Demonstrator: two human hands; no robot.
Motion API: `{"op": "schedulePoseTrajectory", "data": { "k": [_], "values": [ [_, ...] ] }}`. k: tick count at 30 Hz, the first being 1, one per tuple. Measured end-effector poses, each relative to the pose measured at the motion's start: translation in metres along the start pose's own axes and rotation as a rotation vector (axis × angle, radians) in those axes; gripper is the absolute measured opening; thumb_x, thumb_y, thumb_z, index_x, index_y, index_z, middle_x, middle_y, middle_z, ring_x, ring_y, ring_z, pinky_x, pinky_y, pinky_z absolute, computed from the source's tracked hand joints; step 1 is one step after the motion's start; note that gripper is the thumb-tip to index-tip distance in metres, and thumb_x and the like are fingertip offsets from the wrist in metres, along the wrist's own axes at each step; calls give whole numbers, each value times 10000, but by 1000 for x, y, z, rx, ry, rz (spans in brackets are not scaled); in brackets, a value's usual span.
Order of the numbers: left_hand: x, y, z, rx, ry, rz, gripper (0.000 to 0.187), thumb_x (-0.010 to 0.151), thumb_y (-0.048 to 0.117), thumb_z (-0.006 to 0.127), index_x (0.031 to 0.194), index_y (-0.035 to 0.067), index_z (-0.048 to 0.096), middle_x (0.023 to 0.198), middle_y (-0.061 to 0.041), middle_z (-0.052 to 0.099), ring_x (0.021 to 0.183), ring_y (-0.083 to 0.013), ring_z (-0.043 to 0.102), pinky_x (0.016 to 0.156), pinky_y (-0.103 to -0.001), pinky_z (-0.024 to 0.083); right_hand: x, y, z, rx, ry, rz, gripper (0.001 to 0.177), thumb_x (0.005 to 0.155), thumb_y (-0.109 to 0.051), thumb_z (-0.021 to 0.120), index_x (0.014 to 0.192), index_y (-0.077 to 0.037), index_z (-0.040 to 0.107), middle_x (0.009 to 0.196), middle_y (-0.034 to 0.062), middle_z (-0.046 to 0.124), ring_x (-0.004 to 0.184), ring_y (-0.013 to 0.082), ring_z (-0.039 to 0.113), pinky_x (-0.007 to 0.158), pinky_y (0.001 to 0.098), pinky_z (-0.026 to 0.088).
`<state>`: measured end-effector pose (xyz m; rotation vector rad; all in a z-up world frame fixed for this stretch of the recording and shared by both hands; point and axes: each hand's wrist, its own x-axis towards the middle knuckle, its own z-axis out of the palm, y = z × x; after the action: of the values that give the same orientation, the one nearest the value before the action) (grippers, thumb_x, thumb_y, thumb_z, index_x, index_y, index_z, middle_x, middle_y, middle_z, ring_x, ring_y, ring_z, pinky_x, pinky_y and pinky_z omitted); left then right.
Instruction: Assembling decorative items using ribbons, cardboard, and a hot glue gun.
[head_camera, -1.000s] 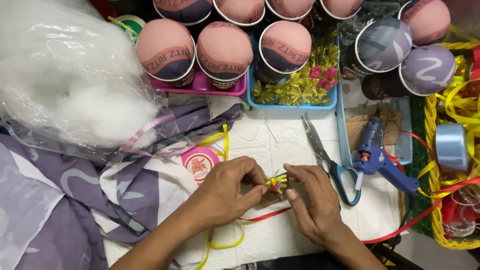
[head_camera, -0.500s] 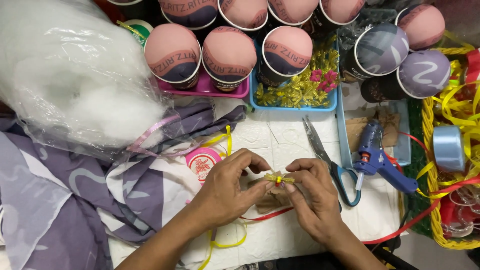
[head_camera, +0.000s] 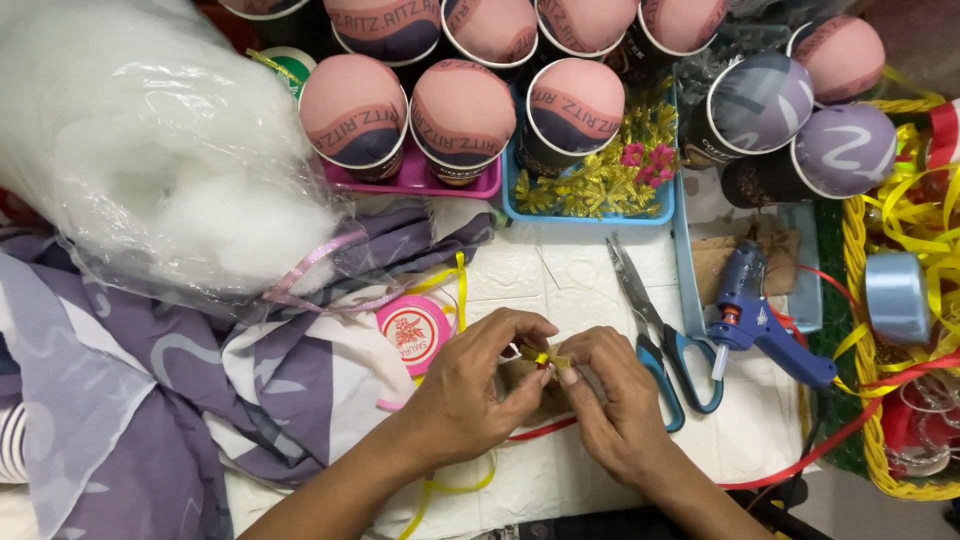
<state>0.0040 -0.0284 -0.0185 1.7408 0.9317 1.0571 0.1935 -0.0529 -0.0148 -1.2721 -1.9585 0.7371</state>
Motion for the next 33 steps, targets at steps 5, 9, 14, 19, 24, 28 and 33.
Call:
{"op": "schedulePoseTrajectory", "data": {
  "k": [5,9,14,19,24,28,33],
  "values": [
    [-2,-5,3,-52,-40,-87,276,872,88,629,1144,82,582,959,-46,655,834,-169,660,733,-286,541,-4,5,3,62,-43,98,204,1027,-160,446,925,-68,597,897,71,642,831,202,609,758,329,459],
    [0,-5,1,-85,-50,-190,264,865,105,646,1124,103,595,931,-14,666,804,-134,658,715,-271,538,-4,8,3,234,-78,211,223,1025,-175,432,883,-85,577,851,23,603,740,142,559,662,294,439],
    [-1,-7,2,-81,-45,-178,282,880,105,637,1154,88,569,938,-34,671,804,-145,658,716,-275,552,-4,9,2,98,-89,172,257,1027,-244,464,953,-79,648,878,39,650,822,176,606,744,311,467],
    [-1,-4,1,-66,-75,-167,298,886,112,645,1170,88,560,945,-35,643,741,-147,614,642,-276,516,-2,6,3,8,-89,103,201,1032,-205,466,921,-107,601,853,34,659,775,189,587,753,328,440],
    [3,-5,1,241,58,191,291,895,107,665,1157,16,576,1093,-172,588,1013,-322,611,884,-408,502,-4,10,4,51,-11,89,207,1025,-176,510,896,-97,650,829,33,663,765,167,595,729,298,455],
    [5,1,2,425,80,306,139,916,69,692,1040,57,629,1009,-131,561,824,-304,553,750,-417,469,-7,15,5,28,-16,117,207,1024,-182,500,891,-101,636,796,16,627,749,164,555,702,300,433],
    [6,4,4,680,148,456,104,1026,127,620,957,64,665,974,-101,586,816,-283,591,703,-414,443,-7,19,4,48,4,101,201,1015,-179,514,886,-84,635,770,33,621,728,176,554,700,304,433]
  ]
}}
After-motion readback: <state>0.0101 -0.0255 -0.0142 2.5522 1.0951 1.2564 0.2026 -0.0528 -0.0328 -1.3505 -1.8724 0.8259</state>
